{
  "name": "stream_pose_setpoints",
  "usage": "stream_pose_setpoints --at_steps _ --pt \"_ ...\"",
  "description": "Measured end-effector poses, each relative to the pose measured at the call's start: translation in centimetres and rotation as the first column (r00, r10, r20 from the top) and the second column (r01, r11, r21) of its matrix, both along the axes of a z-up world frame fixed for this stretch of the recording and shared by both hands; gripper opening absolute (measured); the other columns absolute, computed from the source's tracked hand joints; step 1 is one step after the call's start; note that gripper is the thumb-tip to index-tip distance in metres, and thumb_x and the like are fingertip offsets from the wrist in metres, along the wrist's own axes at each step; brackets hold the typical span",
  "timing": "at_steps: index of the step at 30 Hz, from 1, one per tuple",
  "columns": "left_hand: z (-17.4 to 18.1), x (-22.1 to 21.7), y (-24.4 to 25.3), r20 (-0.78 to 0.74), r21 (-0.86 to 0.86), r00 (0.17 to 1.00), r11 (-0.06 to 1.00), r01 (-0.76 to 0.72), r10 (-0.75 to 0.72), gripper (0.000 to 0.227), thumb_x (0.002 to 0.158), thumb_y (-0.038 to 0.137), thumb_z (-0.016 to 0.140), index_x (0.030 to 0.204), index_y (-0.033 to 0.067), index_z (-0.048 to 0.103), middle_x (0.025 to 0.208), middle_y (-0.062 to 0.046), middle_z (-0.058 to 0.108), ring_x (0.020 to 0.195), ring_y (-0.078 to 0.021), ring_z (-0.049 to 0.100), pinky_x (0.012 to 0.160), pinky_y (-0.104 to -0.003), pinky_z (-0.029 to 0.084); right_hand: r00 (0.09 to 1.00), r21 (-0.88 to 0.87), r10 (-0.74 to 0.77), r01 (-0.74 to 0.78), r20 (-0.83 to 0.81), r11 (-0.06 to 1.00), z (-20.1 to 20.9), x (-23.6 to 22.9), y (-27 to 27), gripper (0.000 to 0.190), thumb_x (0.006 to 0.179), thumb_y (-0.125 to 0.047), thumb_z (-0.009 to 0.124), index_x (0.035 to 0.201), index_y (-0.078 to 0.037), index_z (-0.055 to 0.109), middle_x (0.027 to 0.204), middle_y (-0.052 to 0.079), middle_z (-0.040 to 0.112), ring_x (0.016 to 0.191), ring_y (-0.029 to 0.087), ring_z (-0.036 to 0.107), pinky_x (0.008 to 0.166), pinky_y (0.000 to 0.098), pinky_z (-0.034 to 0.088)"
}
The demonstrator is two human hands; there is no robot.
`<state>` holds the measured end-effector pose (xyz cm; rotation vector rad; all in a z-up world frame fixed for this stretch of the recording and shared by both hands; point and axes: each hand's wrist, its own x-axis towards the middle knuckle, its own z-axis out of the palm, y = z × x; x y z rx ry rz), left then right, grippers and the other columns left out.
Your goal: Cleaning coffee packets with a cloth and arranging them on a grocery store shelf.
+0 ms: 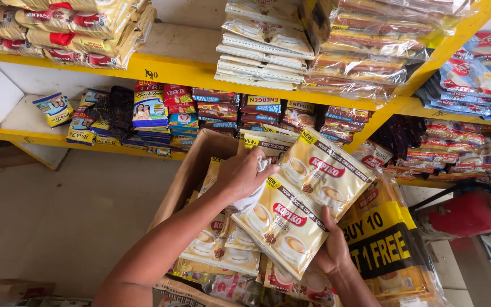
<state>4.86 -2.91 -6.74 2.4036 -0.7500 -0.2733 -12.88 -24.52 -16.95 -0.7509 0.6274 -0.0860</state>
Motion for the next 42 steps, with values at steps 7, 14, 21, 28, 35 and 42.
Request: stream_pose_setpoints --at_steps 7,14,21,28,35,42 --pt "1.7 -9.9 -1.1 0.53 -0.285 0.812 0.851 0.442 -0.244 0.052 0.086 0.055 0.06 0.116 0.0129 0.063 0.122 -0.013 0.054 0.092 -0.0298 0.053 0.074 -0.05 0.041 0.972 0.335 0.117 -0.182 0.205 0.925 1.8 -0.4 2.4 0.058 0.103 -0.057 0.05 0.131 -0.006 0.059 0.109 0.021 0.071 0.083 0.029 0.073 0.068 0.0382 0.064" --pt "-3.5 -10.5 -0.1 0.424 0.188 0.718 0.829 0.526 -0.552 0.058 0.096 0.056 0.046 0.142 0.0212 0.055 0.16 -0.024 0.034 0.139 -0.0519 0.035 0.106 -0.081 0.021 0.961 0.158 0.146 -0.186 0.233 0.97 -0.4 -0.3 2.5 0.066 0.1 -0.058 0.055 0.132 0.0 0.059 0.087 0.014 0.073 0.064 0.025 0.073 0.044 0.0316 0.062" --pt "-4.5 -7.3 0.3 0.596 -0.011 0.777 0.966 0.257 -0.2 0.028 0.089 0.023 0.073 0.11 0.004 0.068 0.132 -0.024 0.049 0.113 -0.0409 0.048 0.091 -0.055 0.046 0.999 0.118 0.05 -0.052 0.014 0.992 -0.1 0.3 2.8 0.063 0.103 -0.053 0.043 0.143 -0.006 0.05 0.13 0.025 0.062 0.109 0.034 0.061 0.094 0.0522 0.051" --pt "-5.4 -12.7 -2.4 0.654 0.099 0.559 0.79 0.605 -0.51 0.019 0.09 0.017 0.068 0.106 0.0064 0.067 0.115 -0.016 0.058 0.101 -0.0298 0.051 0.086 -0.049 0.051 0.958 0.252 0.211 -0.257 0.195 0.933 -3.1 -0.4 1.1 0.056 0.105 -0.051 0.05 0.112 0.004 0.061 0.087 0.012 0.064 0.062 0.02 0.064 0.042 0.0281 0.053" --pt "-4.1 -4.4 -3.4 0.564 0.005 0.78 0.946 0.324 -0.27 0.034 0.093 0.021 0.066 0.125 0.0083 0.068 0.121 -0.013 0.057 0.108 -0.0316 0.05 0.097 -0.051 0.043 0.999 0.127 0.034 -0.03 -0.031 0.991 0.1 0.4 2.3 0.038 0.107 -0.026 0.046 0.135 -0.001 0.053 0.13 0.022 0.063 0.111 0.029 0.062 0.099 0.0467 0.051" --pt "-1.9 -8.7 -1.7 0.622 0.262 0.692 0.93 0.258 -0.367 0.07 0.088 0.049 0.069 0.144 0.0116 0.049 0.142 -0.033 0.041 0.128 -0.0498 0.038 0.089 -0.064 0.042 0.997 0.134 0.072 -0.076 0.034 0.988 -0.7 0.1 1.7 0.036 0.106 -0.024 0.046 0.136 -0.006 0.054 0.131 0.021 0.064 0.108 0.029 0.063 0.095 0.0468 0.053"
